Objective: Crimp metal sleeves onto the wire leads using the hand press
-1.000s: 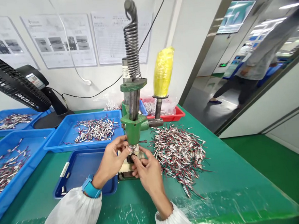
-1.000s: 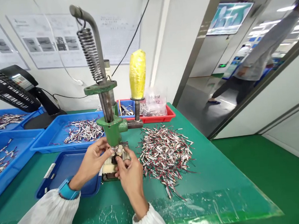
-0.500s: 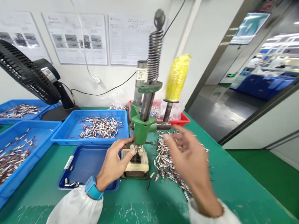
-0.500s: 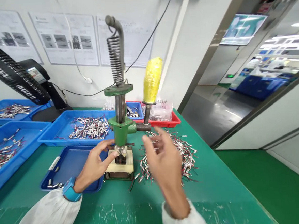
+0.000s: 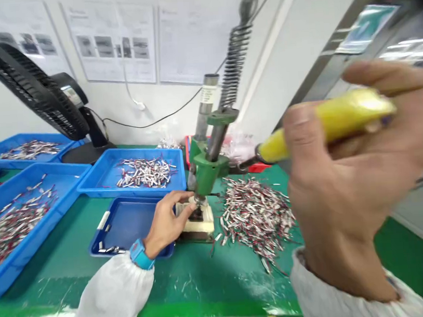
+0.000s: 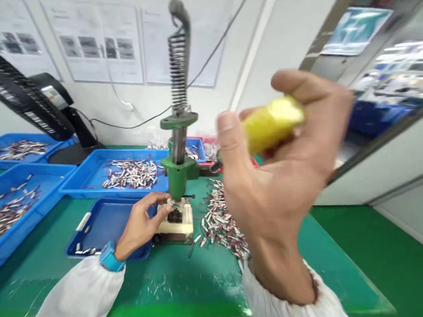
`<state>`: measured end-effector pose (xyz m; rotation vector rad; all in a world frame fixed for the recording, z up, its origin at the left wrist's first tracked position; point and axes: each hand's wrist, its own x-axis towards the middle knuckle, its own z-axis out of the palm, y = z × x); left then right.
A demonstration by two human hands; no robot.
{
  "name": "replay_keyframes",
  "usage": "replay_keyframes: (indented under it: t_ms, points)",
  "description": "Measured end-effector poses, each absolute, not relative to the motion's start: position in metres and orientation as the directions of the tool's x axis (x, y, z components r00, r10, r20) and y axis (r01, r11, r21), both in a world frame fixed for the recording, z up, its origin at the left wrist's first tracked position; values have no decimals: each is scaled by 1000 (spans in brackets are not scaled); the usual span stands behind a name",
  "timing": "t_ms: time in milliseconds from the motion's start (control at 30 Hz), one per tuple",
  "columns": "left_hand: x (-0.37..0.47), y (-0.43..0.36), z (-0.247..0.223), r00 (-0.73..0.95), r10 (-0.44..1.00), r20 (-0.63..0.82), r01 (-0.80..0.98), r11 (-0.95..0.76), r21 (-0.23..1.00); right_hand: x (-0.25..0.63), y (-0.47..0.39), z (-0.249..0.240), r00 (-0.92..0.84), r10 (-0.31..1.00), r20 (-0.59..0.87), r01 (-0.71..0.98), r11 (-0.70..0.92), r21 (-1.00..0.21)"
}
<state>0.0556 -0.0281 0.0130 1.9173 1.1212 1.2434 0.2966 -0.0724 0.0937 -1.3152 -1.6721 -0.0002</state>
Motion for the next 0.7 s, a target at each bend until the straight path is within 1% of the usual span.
replay_keyframes:
  t_ms: [100,200,233,300,367,400,433,467,533,567,600,633,700]
  points:
    - [63,-25,15,178,889,422,301,-457,837,293,-96,57,36,780,625,787,363,-499]
    - [71,-20,21,200,912,358,218,-398,891,285,-104,27,-87,836,541,824,366,-433]
    - [72,-18,23,223,919,326,178,-367,913,282,-104,17,-148,850,506,840,378,-389]
    - [70,-15,29,318,917,242,117,-292,949,279,-104,-3,-260,859,441,879,400,-259]
    - [62,-11,34,446,880,163,117,-238,964,280,-103,-18,-327,859,395,911,397,-109]
    - [55,-8,36,481,865,146,143,-242,960,281,-103,-24,-349,854,385,916,398,-53]
    - [46,-4,38,474,867,155,188,-272,944,284,-102,-28,-370,844,387,914,407,-13]
    - [34,1,41,424,884,196,253,-323,912,286,-102,-31,-397,827,398,904,427,14]
    - [2,13,45,262,905,336,434,-421,797,292,-100,-35,-453,771,448,870,492,33]
    - [-17,17,48,195,896,399,532,-438,724,294,-99,-37,-473,737,482,851,525,32]
    - [-38,19,52,168,888,429,616,-434,657,295,-98,-38,-489,707,511,831,555,27]
    - [-60,19,55,170,893,417,677,-413,609,296,-96,-38,-501,682,532,813,582,19]
    - [-99,10,62,248,931,266,767,-357,533,296,-94,-36,-536,645,545,777,629,19]
